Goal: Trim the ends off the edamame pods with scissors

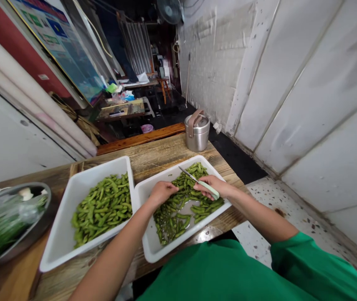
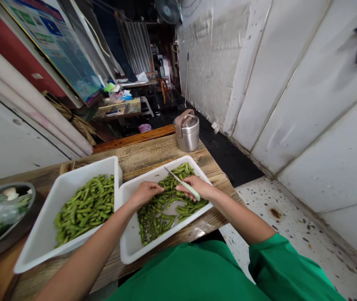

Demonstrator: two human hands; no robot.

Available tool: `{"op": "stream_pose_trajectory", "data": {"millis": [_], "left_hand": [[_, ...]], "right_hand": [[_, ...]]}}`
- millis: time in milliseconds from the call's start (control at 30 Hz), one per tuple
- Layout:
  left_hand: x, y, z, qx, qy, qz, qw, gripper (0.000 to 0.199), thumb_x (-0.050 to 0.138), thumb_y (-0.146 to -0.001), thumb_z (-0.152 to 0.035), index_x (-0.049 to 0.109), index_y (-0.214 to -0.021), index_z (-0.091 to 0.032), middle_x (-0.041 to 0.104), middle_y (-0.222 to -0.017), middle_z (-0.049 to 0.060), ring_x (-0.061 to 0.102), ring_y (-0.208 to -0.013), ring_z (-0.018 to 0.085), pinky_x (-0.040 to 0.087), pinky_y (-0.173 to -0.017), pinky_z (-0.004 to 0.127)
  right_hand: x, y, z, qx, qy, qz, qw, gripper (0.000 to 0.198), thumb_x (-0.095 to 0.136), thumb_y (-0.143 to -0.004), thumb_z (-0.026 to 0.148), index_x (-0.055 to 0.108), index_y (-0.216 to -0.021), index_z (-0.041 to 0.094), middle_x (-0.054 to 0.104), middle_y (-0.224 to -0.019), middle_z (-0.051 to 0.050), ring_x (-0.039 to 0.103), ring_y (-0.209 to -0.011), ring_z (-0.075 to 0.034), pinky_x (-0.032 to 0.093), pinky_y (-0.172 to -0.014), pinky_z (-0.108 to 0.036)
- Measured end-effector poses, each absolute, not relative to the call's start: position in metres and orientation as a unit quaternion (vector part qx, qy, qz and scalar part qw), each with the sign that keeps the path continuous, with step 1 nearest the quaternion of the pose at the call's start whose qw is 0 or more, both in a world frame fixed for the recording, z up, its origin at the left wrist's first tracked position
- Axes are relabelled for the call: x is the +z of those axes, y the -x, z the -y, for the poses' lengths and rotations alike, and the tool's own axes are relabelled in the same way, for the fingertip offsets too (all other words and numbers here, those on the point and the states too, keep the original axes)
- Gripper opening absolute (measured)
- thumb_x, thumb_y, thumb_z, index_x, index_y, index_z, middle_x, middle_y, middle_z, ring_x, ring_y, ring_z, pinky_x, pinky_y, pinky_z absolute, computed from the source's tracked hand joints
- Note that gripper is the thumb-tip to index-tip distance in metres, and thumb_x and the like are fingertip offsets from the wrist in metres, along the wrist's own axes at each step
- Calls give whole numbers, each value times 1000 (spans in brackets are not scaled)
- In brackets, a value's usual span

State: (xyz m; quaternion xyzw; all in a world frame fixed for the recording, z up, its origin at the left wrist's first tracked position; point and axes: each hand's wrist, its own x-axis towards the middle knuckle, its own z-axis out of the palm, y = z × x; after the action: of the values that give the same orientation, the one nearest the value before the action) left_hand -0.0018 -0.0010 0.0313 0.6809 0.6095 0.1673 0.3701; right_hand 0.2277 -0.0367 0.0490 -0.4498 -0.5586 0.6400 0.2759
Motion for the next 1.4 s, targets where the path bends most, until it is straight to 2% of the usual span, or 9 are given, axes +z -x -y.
{"op": "stream_pose_trajectory", "data": {"millis": [167, 333, 500, 633, 733, 967, 1167, 1300, 1400], "left_hand": [[37, -2, 1, 155, -691, -643, 294, 35, 54, -67, -47, 66, -57, -16, 57, -52, 1, 47, -51, 13, 30, -51, 23], [46, -11, -1, 185, -719, -610, 276, 16, 60, -64, -31, 69, -71, -20, 66, -72, 4, 54, -65, 17, 34, -61, 24], [35, -29, 0, 106, -768, -583, 242, 5, 66, -55, -18, 65, -59, -20, 63, -66, 6, 55, -71, 20, 34, -64, 25], [32, -32, 0, 100, -777, -574, 237, 7, 66, -54, -16, 59, -56, -18, 58, -58, 5, 53, -63, 17, 33, -59, 23], [33, -26, 1, 107, -759, -573, 291, 8, 63, -57, -20, 56, -57, -17, 54, -54, 1, 48, -53, 13, 31, -52, 22], [31, -20, 9, 216, -582, -561, 547, 18, 61, -63, -28, 48, -67, -17, 48, -46, -6, 38, -36, 6, 29, -38, 18], [36, -18, 8, 311, -500, -540, 601, 33, 66, -60, -41, 47, -61, -14, 52, -50, -2, 39, -37, 4, 27, -36, 16], [42, -12, 7, 381, -428, -517, 636, 26, 71, -57, -27, 52, -65, -11, 59, -60, 3, 40, -40, 2, 27, -36, 15], [47, -9, 7, 416, -365, -509, 660, 19, 70, -58, -17, 56, -67, -8, 57, -59, 3, 40, -41, 1, 28, -37, 13]], "right_hand": [[49, -228, 36, 644, 451, 547, 288, 34, 65, -65, 44, 46, -65, 15, 46, -43, 7, 38, -29, -3, 30, -26, -13], [50, -228, 37, 633, 453, 556, 291, 35, 64, -65, 45, 47, -66, 15, 46, -45, 7, 39, -30, -3, 31, -26, -13], [51, -229, 38, 614, 456, 574, 292, 33, 65, -65, 44, 49, -68, 14, 46, -45, 7, 40, -30, -3, 31, -26, -14], [49, -229, 37, 612, 460, 578, 282, 33, 64, -66, 44, 52, -73, 14, 47, -46, 7, 40, -30, -3, 32, -27, -14], [48, -229, 37, 614, 456, 584, 271, 34, 64, -66, 44, 53, -75, 14, 47, -47, 7, 40, -31, -4, 32, -28, -14], [43, -229, 36, 613, 460, 592, 249, 35, 65, -64, 44, 54, -76, 14, 48, -49, 6, 41, -31, -4, 33, -28, -14], [45, -229, 36, 622, 452, 589, 250, 36, 60, -68, 48, 50, -72, 14, 47, -48, 7, 40, -31, -3, 32, -28, -14], [49, -227, 39, 646, 431, 582, 241, 40, 56, -71, 52, 44, -66, 15, 47, -49, 6, 42, -33, -4, 33, -29, -15], [51, -224, 42, 667, 407, 584, 218, 42, 49, -75, 56, 44, -72, 15, 49, -54, 5, 43, -34, -4, 34, -30, -15]]}}
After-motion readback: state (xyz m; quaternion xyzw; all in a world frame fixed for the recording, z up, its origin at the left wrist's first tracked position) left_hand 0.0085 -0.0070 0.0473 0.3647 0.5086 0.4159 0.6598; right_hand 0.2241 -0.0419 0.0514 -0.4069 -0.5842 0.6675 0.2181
